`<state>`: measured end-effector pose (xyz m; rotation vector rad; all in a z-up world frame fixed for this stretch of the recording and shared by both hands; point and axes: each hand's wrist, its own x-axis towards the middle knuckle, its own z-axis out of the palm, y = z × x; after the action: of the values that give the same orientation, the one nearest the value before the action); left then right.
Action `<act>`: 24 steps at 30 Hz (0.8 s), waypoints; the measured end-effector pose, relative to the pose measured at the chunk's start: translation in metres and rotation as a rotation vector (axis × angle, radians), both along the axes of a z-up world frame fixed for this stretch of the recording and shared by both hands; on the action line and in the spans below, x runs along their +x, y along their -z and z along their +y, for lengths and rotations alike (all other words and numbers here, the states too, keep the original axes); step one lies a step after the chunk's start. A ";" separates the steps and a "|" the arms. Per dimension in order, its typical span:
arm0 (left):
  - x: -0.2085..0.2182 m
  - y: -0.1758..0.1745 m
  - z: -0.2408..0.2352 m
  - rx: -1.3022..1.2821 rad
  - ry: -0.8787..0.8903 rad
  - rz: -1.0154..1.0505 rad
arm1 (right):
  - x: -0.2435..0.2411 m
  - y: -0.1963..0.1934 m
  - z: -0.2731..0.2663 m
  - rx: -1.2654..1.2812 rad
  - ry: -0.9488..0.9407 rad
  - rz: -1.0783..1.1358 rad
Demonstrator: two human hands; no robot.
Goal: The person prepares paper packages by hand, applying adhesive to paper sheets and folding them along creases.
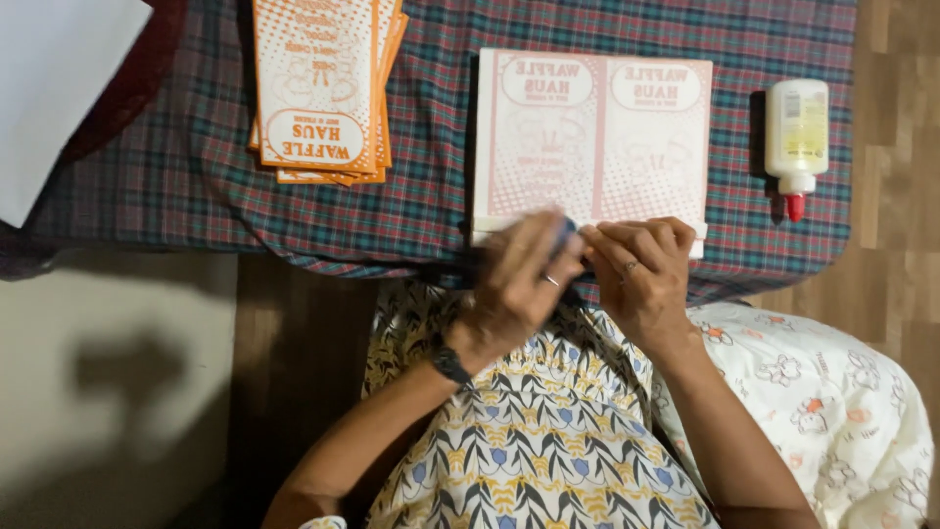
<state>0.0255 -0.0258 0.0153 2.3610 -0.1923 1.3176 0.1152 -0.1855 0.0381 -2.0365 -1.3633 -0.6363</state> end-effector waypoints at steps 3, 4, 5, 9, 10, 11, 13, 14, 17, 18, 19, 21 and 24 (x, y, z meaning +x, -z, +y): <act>0.003 0.009 -0.006 -0.042 0.079 -0.075 | 0.002 0.003 -0.002 -0.008 0.009 -0.024; 0.004 0.017 0.001 -0.042 0.084 -0.099 | 0.001 0.002 -0.003 -0.022 0.011 -0.033; 0.005 0.024 0.008 -0.044 0.090 -0.124 | 0.001 0.001 -0.005 -0.037 0.015 -0.043; -0.014 0.028 0.046 -0.107 0.076 -0.103 | -0.003 -0.016 0.003 -0.009 -0.026 -0.021; -0.017 0.029 0.054 -0.122 0.049 -0.095 | -0.002 -0.015 0.003 -0.001 -0.025 -0.022; -0.023 0.031 0.062 -0.138 0.020 -0.081 | -0.003 -0.014 0.003 0.005 -0.025 -0.017; -0.034 0.005 0.076 -0.201 -0.023 -0.029 | -0.003 -0.014 0.004 0.013 -0.036 -0.015; -0.036 -0.009 0.083 -0.265 -0.064 0.020 | -0.001 -0.015 0.005 0.020 -0.046 -0.016; -0.007 0.003 0.037 -0.618 0.130 -0.225 | -0.002 -0.011 0.003 0.022 -0.047 0.010; -0.007 0.004 0.031 -0.620 0.128 -0.223 | -0.001 -0.012 0.004 0.020 -0.048 0.012; -0.007 0.005 0.024 -0.436 0.095 -0.136 | -0.001 -0.013 0.004 0.014 -0.042 0.007; -0.013 0.004 0.035 -0.248 0.062 -0.045 | 0.000 -0.015 0.005 0.012 -0.037 0.005; -0.034 -0.001 0.072 -0.184 0.052 -0.053 | -0.003 -0.017 0.000 -0.008 -0.052 0.026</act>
<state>-0.0087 0.0464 0.0162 2.1551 -0.1414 1.3155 0.1119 -0.1852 0.0554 -2.0023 -1.4010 -0.5808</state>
